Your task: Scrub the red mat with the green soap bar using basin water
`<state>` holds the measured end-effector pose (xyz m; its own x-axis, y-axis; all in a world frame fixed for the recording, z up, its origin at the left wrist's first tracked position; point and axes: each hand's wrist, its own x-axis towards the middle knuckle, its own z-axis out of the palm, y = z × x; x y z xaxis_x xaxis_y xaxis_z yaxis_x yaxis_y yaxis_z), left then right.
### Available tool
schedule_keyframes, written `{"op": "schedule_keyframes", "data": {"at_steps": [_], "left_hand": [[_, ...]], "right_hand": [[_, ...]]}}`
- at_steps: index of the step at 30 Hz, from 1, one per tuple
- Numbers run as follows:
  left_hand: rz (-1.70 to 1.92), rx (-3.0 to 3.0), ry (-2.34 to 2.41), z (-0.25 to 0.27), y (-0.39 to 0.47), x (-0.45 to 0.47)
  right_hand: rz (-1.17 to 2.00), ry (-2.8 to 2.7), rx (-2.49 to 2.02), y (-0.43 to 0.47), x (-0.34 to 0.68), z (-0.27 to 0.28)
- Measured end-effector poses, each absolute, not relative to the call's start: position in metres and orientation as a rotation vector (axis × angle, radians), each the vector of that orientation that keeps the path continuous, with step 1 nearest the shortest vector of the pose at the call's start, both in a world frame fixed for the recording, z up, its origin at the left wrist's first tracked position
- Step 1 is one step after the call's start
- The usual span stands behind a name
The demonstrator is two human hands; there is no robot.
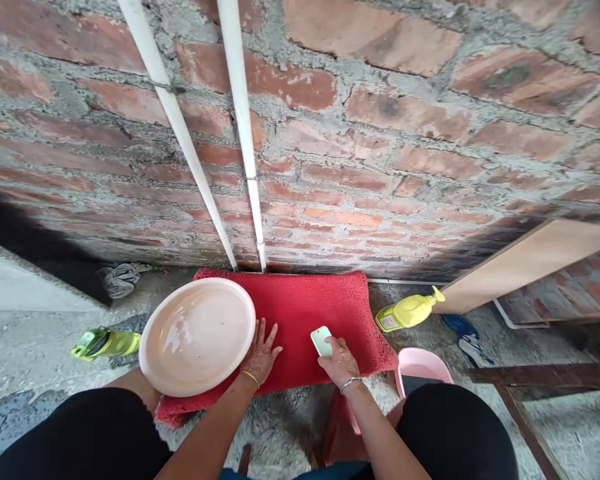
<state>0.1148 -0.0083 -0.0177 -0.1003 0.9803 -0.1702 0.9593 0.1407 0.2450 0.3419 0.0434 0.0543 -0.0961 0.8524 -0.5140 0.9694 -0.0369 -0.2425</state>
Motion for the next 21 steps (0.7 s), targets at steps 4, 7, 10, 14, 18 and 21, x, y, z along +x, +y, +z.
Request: {"op": "schedule_keyframes", "data": {"at_steps": [4,7,10,14,18,21], "left_hand": [[0.272,1.916,2.145,-0.031,-0.004,0.118],[0.295,1.877,2.141,-0.041,-0.005,0.116],[0.285,1.845,2.096,-0.049,-0.007,0.113],[0.282,1.812,2.061,-0.054,-0.008,0.113],[0.237,1.773,2.027,-0.058,-0.008,0.113],[0.194,1.759,1.994,-0.062,-0.009,0.112]], "right_hand": [[-0.867,2.068,2.067,0.046,0.345,0.050],[-0.903,2.097,2.092,0.051,0.339,0.046],[-0.891,2.188,2.096,0.066,0.324,0.041],[-0.821,2.326,2.077,0.096,0.280,0.038],[-0.820,2.535,1.877,0.120,0.212,0.034],[-0.731,2.616,1.650,0.130,0.168,0.030]]}}
